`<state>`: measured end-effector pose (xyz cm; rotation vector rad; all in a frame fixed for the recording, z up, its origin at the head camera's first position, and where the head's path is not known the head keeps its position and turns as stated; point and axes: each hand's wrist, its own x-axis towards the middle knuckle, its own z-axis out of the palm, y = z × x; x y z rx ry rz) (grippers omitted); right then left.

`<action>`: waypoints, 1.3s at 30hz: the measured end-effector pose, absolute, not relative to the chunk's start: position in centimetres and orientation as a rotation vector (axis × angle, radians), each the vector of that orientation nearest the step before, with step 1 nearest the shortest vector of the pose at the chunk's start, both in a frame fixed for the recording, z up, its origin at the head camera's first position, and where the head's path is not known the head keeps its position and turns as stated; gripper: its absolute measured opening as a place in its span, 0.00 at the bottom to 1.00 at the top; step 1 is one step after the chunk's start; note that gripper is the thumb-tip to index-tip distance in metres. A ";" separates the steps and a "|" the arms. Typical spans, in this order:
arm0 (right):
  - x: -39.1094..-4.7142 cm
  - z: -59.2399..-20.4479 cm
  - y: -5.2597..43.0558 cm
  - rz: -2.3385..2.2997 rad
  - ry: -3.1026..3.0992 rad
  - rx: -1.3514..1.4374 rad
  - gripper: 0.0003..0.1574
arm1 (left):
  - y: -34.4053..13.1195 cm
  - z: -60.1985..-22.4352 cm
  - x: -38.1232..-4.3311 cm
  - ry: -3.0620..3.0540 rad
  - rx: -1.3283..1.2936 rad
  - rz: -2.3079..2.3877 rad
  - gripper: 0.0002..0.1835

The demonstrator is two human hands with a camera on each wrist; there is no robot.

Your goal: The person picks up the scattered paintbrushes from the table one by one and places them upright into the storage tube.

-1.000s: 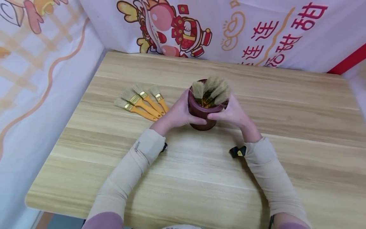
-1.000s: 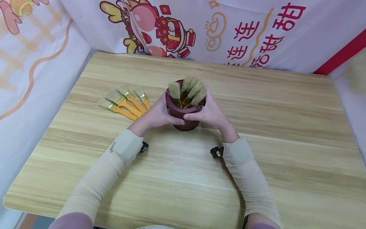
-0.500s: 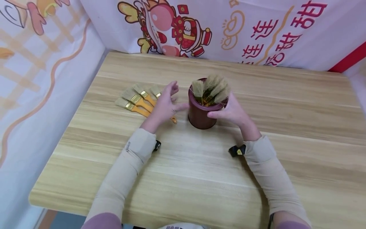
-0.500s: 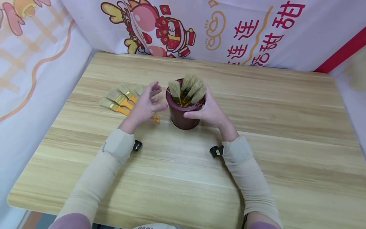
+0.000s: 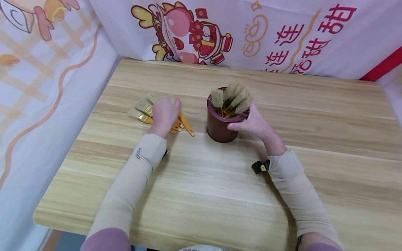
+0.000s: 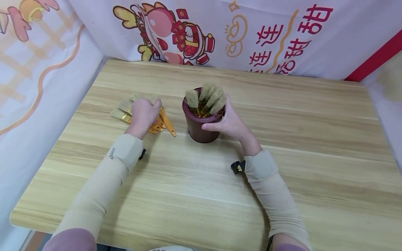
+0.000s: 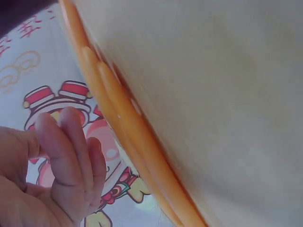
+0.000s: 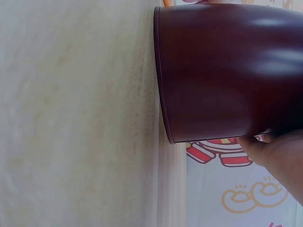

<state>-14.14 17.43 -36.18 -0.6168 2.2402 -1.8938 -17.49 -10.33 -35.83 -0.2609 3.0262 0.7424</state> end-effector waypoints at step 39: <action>-14.2 -36.8 17.7 -1.885 2.245 -0.569 0.72 | -8.8 -36.1 -19.1 2.813 -0.265 0.509 0.17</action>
